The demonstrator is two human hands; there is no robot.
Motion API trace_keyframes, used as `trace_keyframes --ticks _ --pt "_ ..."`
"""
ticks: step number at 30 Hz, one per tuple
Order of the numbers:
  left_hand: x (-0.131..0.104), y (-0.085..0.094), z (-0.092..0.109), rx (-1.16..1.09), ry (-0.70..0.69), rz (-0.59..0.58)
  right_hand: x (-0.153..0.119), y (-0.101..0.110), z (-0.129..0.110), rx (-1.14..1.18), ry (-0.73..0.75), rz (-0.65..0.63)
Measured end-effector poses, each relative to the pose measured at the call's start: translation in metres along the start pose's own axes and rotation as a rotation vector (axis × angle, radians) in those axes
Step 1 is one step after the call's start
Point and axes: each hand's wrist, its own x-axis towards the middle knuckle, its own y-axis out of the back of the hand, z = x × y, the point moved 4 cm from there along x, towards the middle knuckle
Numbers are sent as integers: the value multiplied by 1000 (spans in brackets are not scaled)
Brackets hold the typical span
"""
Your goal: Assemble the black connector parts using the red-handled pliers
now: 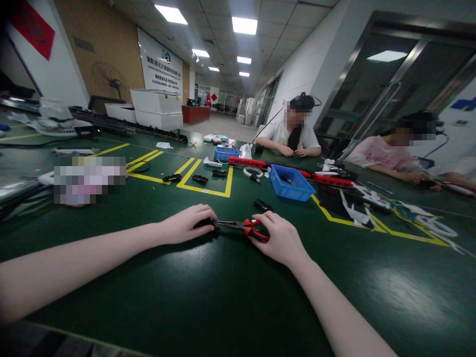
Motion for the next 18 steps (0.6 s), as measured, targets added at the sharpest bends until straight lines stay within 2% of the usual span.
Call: trace_keyframes --ticks 18 --pt "0 -3 -4 -37 63 -21 -2 2 -3 -62 10 61"
